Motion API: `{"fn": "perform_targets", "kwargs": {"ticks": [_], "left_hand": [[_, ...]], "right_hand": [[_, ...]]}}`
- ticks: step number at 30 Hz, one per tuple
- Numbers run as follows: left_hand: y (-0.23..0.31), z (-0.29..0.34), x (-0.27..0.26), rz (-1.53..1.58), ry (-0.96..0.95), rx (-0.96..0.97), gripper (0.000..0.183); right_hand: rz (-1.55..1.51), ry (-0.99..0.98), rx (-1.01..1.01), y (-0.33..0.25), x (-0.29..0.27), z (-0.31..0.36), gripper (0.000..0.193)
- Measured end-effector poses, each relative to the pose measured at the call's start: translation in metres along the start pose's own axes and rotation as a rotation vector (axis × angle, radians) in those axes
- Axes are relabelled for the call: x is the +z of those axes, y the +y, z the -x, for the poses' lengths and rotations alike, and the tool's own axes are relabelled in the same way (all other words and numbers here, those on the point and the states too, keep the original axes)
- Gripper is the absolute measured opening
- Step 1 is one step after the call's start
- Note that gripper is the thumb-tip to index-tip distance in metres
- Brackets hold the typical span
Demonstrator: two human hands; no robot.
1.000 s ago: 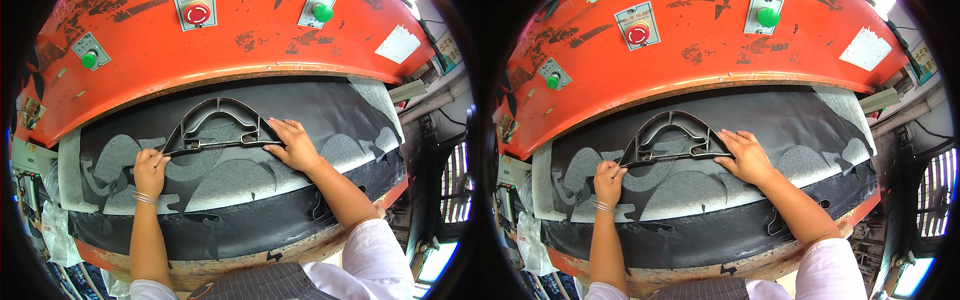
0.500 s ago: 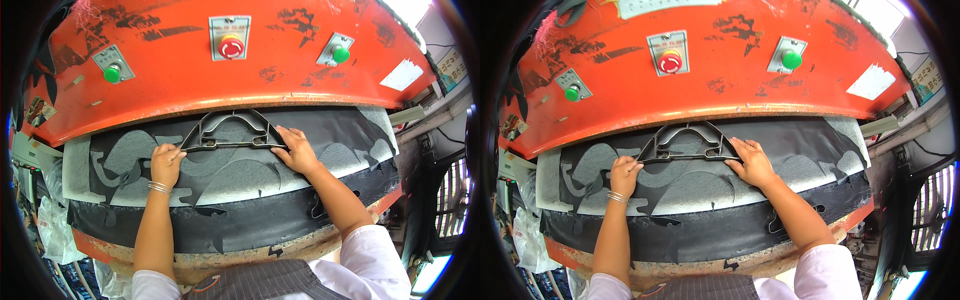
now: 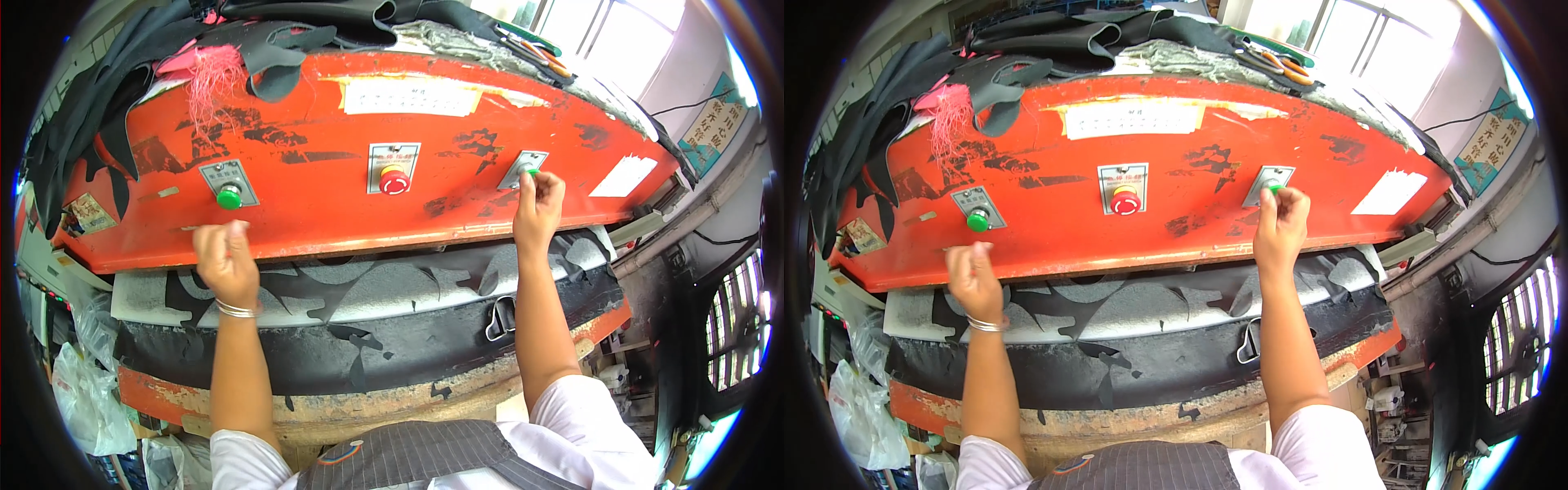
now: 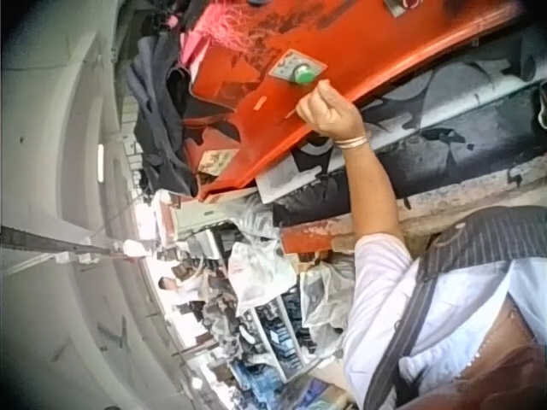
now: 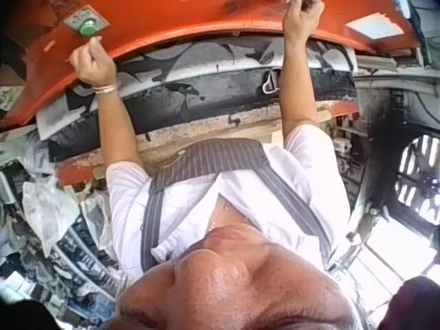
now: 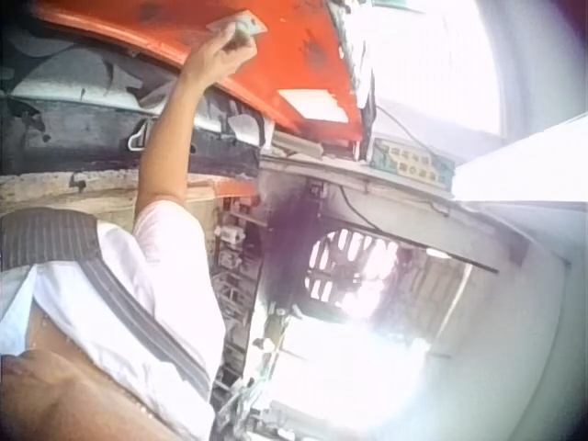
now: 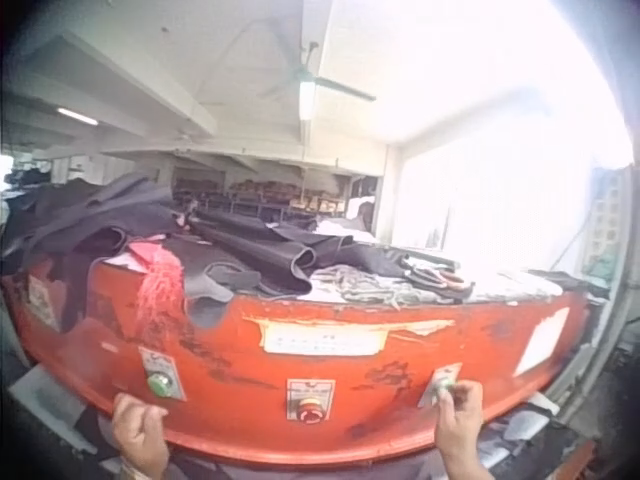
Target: Using a hydraulic press and metal dies to cut shoe components from sheets of leather.
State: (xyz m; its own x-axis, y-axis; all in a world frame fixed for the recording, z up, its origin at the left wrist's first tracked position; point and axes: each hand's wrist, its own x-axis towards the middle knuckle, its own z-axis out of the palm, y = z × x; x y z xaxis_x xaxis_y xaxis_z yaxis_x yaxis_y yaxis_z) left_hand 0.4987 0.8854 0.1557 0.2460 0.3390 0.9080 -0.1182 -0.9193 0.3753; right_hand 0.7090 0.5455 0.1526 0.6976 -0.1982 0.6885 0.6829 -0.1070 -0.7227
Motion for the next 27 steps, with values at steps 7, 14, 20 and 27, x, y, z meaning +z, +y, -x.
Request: {"fn": "perform_targets", "kwargs": {"ticks": [7,14,20,27], "left_hand": [[0.015,-0.027,-0.015,-0.011,-0.462,-0.14,0.033],[0.126,0.139,-0.072,0.194,-1.089,-0.343,0.021],[0.195,0.199,-0.084,-0.045,-0.957,-0.323,0.016],[0.205,0.209,-0.071,-0.12,-0.864,-0.32,0.013]], "right_hand": [[0.043,-0.103,0.124,0.003,-0.023,0.017,0.013],[0.215,-1.508,-0.045,-0.083,-0.08,0.168,0.058],[0.323,-1.431,-0.259,-0.096,-0.117,0.226,0.052],[0.378,-1.477,-0.291,-0.085,-0.117,0.22,0.039]]}}
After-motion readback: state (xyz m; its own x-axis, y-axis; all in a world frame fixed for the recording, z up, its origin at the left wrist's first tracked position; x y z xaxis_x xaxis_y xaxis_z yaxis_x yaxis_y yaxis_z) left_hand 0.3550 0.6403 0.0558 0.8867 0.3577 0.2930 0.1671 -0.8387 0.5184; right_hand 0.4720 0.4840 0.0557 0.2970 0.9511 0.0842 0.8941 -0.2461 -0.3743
